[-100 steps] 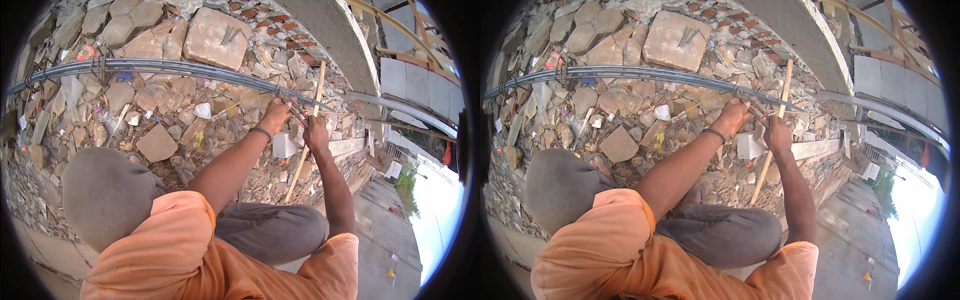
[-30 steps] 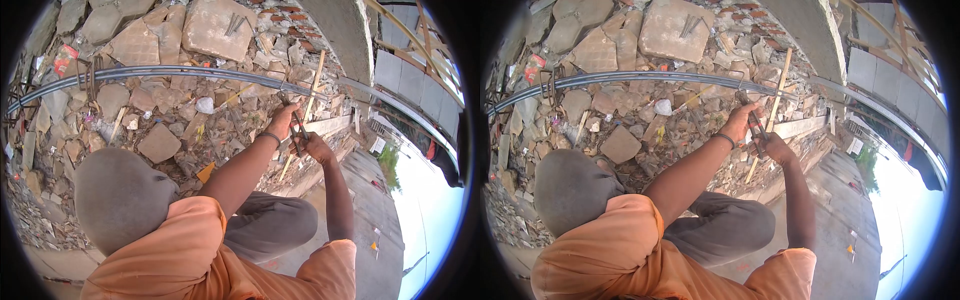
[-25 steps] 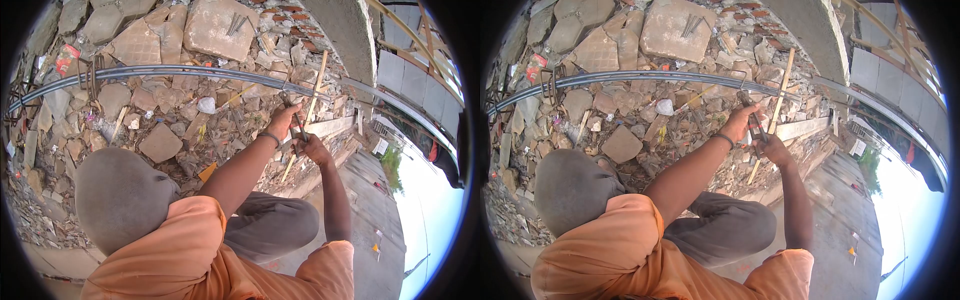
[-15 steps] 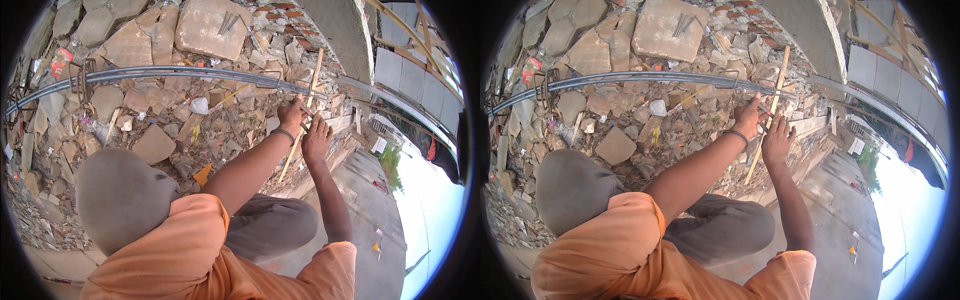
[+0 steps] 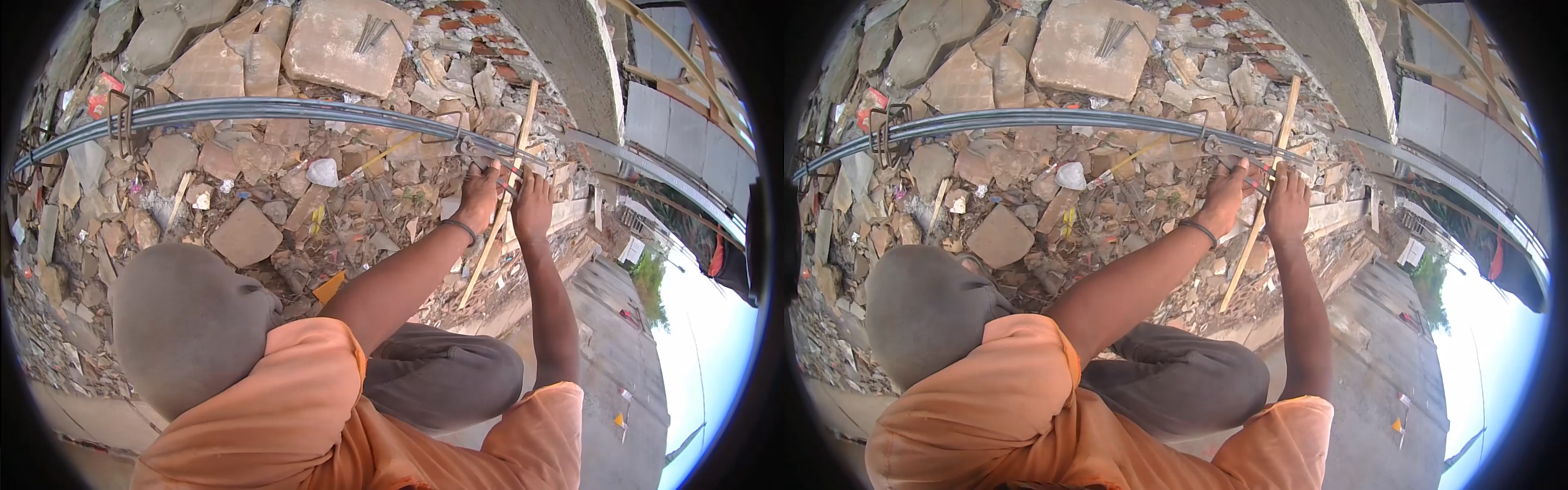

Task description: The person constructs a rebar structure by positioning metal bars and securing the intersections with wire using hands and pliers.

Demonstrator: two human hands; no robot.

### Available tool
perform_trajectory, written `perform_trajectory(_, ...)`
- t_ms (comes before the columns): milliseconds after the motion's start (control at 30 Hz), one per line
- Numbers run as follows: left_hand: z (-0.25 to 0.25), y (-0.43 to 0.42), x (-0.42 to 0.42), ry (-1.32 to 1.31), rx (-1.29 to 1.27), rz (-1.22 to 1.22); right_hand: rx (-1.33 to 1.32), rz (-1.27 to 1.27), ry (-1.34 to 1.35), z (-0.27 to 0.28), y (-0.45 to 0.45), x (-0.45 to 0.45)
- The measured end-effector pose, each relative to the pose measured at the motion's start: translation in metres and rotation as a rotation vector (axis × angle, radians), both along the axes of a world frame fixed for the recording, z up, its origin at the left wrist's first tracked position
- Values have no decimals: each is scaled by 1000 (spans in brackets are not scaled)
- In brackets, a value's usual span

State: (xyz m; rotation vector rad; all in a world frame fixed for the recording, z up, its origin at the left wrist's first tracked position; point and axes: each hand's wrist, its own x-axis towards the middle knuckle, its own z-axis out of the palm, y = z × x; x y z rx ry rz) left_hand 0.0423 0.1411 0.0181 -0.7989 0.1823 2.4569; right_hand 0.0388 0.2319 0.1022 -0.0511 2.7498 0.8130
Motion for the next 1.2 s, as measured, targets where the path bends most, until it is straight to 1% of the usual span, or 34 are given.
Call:
perform_trajectory(33,-5,3,1,27,-11,-14,-20,128,45,-2,8,-1)
perform_trajectory(133,-9,-3,6,101,-25,-65,-110,-59,-104,2,5,5)
perform_trajectory(167,-11,-10,7,124,-21,-78,-191,-40,-56,-2,10,12)
perform_trajectory(200,-11,-17,6,149,-18,-89,-216,-134,-89,-3,1,17)
perform_trajectory(233,-17,-14,5,99,-37,-59,-250,-240,-148,0,-14,20)
perform_trajectory(267,-23,-13,6,101,-14,-85,-283,-347,-210,4,-28,22)
perform_trajectory(333,-27,-33,6,105,33,-140,-625,-793,-407,5,-35,24)
perform_trajectory(367,-29,-43,5,95,103,-229,-792,-1025,-504,8,-38,27)
perform_trajectory(467,-21,-41,4,42,334,-76,-1117,-1458,-676,33,-49,14)
perform_trajectory(500,-20,-38,3,37,320,-43,-1058,-1409,-713,34,-43,10)
perform_trajectory(600,-22,-38,3,-30,262,-120,-788,-667,-326,29,-47,30)
perform_trajectory(633,-21,-28,3,-68,311,-44,-581,-458,-207,32,-61,37)
perform_trajectory(667,-17,-18,2,-90,306,-1,-133,-250,-187,27,-67,47)
perform_trajectory(733,-3,-17,-1,-141,292,82,53,-95,-21,18,-69,59)
perform_trajectory(767,1,-20,0,-139,308,79,83,-128,-5,14,-62,56)
perform_trajectory(867,-8,-26,15,29,208,-135,-45,-248,-127,2,-39,54)
perform_trajectory(900,-11,-29,23,35,291,-143,-127,-163,-77,2,-42,56)
perform_trajectory(1000,-26,-38,34,129,388,-171,-352,-383,-346,22,-52,45)
perform_trajectory(1033,-24,-47,30,135,466,-156,-706,-1010,-448,32,-64,34)
perform_trajectory(1133,-27,-49,16,105,497,-174,-1340,-1528,-675,46,-55,22)
perform_trajectory(1167,-24,-49,16,22,558,-146,-1231,-1478,-689,46,-55,15)
perform_trajectory(1200,-20,-52,14,-14,523,-121,-1115,-1339,-647,45,-60,11)
